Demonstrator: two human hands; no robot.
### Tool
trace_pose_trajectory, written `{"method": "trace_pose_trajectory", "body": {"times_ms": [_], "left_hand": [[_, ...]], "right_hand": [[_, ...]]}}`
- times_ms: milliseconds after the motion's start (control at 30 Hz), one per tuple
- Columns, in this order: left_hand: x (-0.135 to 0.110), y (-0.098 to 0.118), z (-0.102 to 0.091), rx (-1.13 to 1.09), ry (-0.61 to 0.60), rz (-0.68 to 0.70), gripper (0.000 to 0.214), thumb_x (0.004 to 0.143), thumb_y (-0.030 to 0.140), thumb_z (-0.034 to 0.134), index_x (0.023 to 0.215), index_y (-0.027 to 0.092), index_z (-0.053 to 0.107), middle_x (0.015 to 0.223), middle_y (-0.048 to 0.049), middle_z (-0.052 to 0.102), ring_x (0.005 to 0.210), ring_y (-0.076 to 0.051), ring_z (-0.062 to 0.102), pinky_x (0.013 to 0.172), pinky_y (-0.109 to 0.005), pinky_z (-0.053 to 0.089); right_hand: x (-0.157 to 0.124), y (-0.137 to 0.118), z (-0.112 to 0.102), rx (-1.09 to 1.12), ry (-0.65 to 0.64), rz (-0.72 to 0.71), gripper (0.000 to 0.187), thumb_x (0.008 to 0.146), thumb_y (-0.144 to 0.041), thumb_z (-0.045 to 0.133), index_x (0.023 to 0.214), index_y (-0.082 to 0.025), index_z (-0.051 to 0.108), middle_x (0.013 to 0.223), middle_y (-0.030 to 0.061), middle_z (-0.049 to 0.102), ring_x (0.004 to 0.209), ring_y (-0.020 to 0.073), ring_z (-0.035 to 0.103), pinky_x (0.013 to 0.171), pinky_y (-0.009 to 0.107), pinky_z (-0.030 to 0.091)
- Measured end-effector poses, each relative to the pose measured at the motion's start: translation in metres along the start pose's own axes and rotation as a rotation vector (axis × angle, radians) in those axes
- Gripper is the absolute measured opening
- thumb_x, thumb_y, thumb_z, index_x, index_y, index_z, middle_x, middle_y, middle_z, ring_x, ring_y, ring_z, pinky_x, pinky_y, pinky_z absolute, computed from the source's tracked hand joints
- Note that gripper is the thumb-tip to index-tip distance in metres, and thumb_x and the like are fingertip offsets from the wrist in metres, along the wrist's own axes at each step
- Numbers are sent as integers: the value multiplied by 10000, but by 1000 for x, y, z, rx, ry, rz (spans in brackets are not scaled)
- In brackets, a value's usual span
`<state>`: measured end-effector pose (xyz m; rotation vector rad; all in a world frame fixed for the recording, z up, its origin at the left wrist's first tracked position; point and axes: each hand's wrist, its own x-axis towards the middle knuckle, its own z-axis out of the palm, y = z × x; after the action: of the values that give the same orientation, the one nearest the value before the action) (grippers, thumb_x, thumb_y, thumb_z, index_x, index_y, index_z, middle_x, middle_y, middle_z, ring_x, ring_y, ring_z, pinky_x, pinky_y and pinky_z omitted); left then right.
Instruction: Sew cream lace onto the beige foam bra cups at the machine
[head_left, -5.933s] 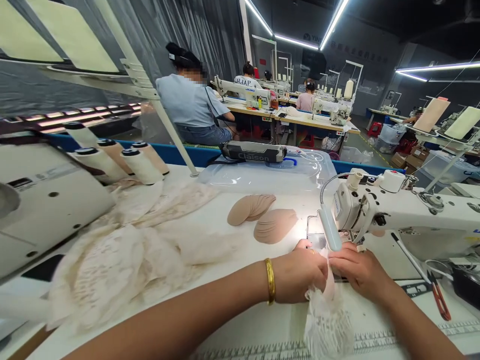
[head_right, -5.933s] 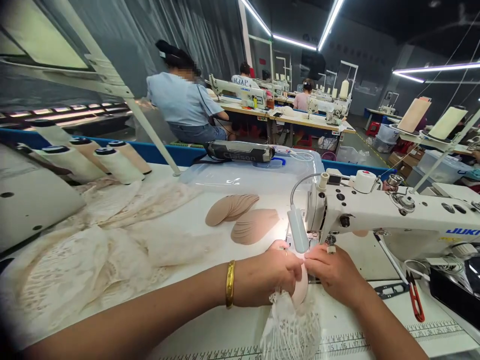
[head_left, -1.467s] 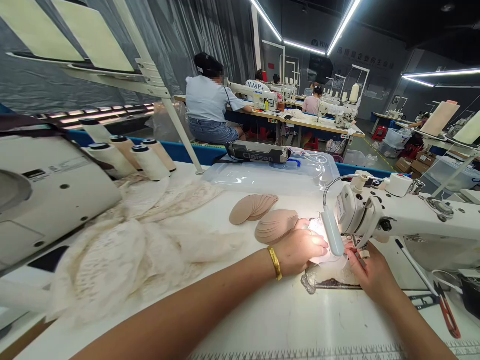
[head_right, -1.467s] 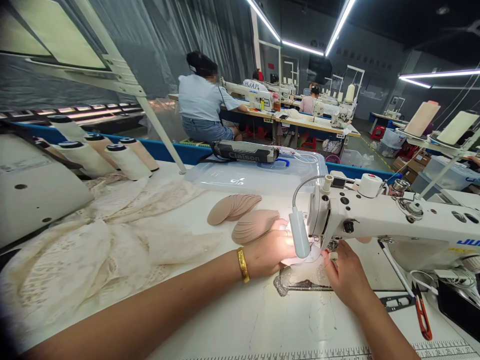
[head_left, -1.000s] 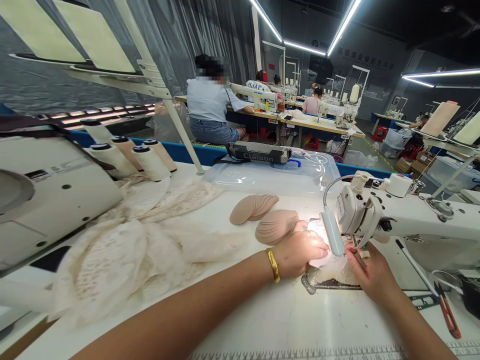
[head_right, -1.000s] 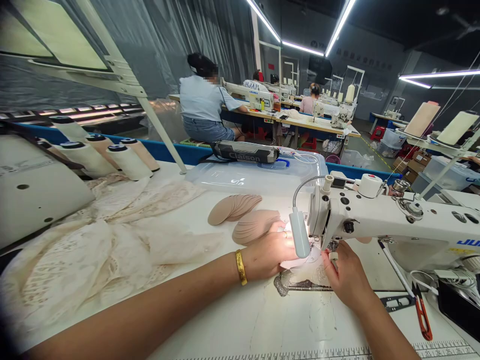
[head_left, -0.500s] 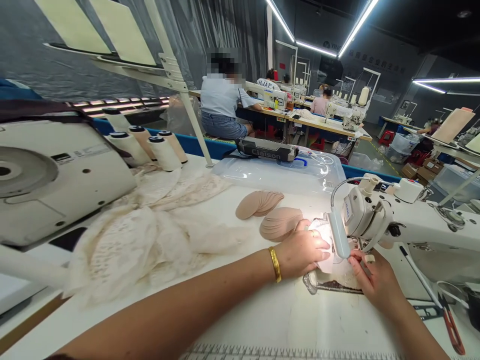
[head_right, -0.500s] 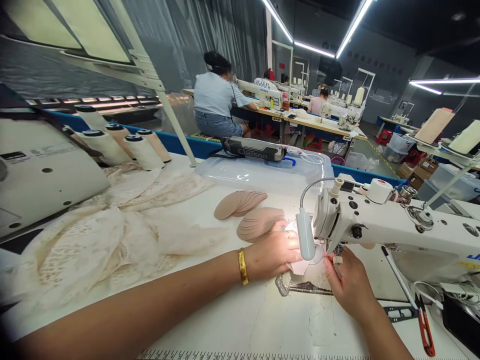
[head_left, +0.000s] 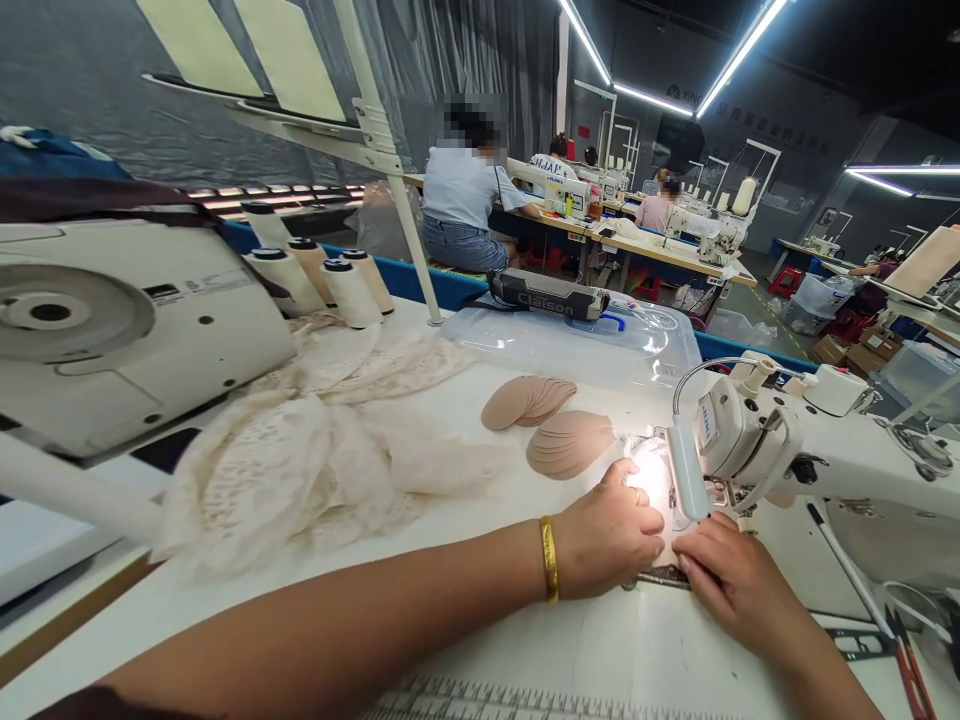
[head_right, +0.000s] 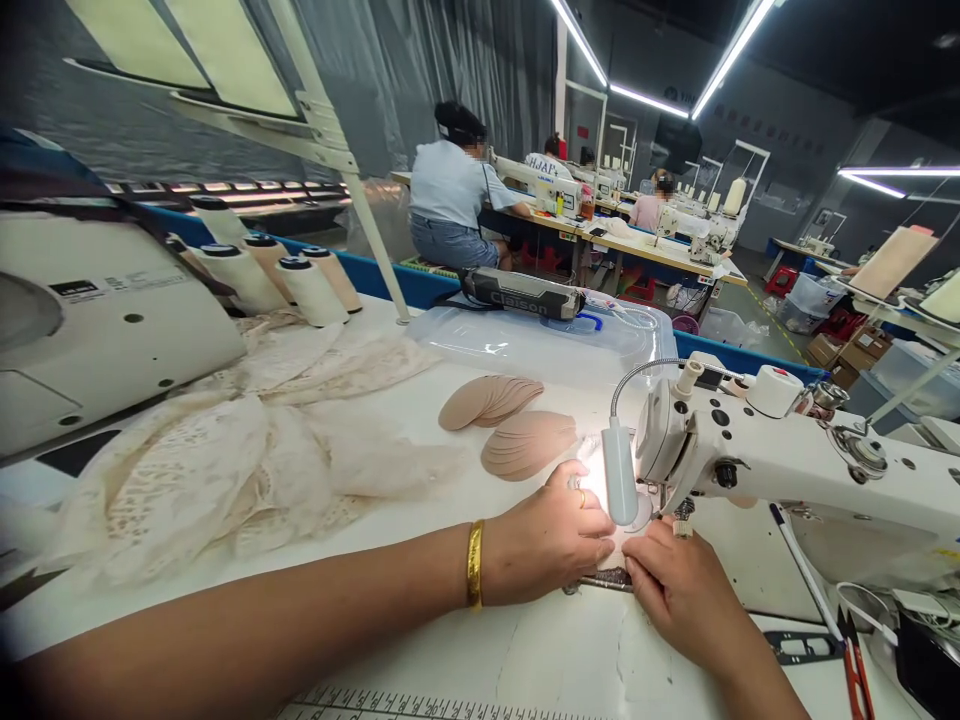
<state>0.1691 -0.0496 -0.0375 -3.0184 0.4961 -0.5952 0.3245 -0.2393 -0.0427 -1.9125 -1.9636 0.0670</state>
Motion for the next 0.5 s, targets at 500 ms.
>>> {"method": "trace_pose_trajectory", "body": {"times_ms": [500], "left_hand": [[24,-23,16,-6,28,-109,149,913,220,650,778,184,701,824,-35,706,805,-209,609,997,-475,342]], "right_hand": [[4,14,18,-139,100,193,298,1042,-302,379,1095,-263,669,1098,84,728,947,249,691,699,338,545]]}}
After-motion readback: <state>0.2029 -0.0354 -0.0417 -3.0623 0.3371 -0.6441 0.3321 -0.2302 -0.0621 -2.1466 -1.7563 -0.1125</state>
